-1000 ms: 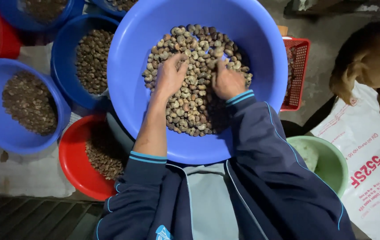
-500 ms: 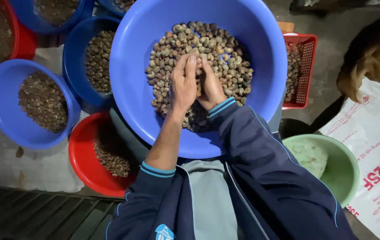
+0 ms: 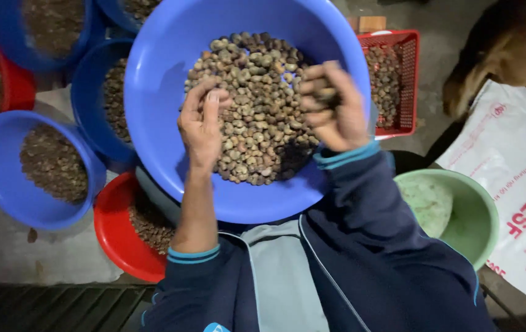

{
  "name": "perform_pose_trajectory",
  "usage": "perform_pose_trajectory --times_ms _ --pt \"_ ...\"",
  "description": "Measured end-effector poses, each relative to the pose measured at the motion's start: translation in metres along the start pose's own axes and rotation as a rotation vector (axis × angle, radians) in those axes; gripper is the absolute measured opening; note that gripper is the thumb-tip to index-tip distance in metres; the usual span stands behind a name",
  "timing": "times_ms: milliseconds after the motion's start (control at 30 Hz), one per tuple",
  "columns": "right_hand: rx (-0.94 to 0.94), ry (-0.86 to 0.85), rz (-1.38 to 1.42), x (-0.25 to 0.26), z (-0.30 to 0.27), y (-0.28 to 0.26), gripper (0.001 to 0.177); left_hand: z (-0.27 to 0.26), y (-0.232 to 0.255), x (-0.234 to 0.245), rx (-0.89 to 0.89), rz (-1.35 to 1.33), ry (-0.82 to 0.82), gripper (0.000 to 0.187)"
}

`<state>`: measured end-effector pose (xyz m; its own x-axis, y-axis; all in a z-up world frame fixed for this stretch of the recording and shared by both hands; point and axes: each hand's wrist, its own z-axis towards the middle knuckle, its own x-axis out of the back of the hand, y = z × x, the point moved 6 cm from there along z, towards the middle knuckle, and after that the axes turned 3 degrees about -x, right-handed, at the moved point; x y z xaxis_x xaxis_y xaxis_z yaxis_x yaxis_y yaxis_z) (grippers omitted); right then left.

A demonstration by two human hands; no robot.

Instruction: Manually sorting nuts by picking them from a large central bowl and distributing them into smaller bowls based on quality.

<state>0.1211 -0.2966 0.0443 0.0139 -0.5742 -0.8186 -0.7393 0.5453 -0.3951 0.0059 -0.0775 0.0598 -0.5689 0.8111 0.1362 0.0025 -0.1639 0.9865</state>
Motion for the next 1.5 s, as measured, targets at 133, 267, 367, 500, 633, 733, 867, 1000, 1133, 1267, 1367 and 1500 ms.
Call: perform_pose_trajectory --times_ms 133,267,367,500,633,733,867,1000,1133,1267,1367,1500 --pt "0.211 0.239 -0.103 0.074 -0.042 -0.079 0.028 -0.012 -0.027 0.0 0.167 0.157 -0.128 0.024" --pt "0.248 0.425 -0.04 0.2 -0.042 -0.092 0.027 -0.021 -0.041 -0.004 0.276 0.423 -0.212 0.028" --pt "0.242 0.641 0.17 0.295 -0.033 -0.079 0.022 -0.02 -0.041 -0.009 0.246 0.572 -0.252 0.029" --pt "0.171 0.728 0.035 0.343 -0.022 -0.072 0.02 -0.021 -0.046 -0.003 0.077 0.633 -0.224 0.026" --pt "-0.036 1.02 -0.638 0.332 -0.027 -0.074 0.033 -0.02 -0.059 0.003 0.0 0.672 -0.162 0.022" --pt "0.234 0.753 -1.03 0.298 -0.015 -0.081 0.055 -0.016 -0.075 -0.008 -0.083 0.704 -0.264 0.02" --pt "0.84 0.407 -1.294 0.109 -0.04 -0.078 0.033 -0.005 -0.08 -0.055 -0.252 0.893 -0.601 0.038" --pt "1.123 0.192 -1.427 -0.015 -0.055 -0.049 0.041 -0.008 -0.106 -0.071 -0.094 1.007 -0.966 0.067" --pt "1.025 0.065 -1.696 -0.035 -0.029 -0.008 0.03 -0.007 -0.117 -0.037 -0.014 1.072 -1.063 0.073" --pt "0.696 -0.227 -2.175 0.012 0.018 0.06 0.059 0.0 -0.126 0.015 0.114 1.256 -0.931 0.071" --pt "0.287 -0.271 -2.414 0.047 0.038 0.093 0.075 0.001 -0.134 0.036 0.07 1.233 -0.745 0.062" --pt "-0.056 -0.311 -2.514 0.071 0.042 0.107 0.091 0.014 -0.099 0.034 -0.159 1.02 -0.375 0.033"
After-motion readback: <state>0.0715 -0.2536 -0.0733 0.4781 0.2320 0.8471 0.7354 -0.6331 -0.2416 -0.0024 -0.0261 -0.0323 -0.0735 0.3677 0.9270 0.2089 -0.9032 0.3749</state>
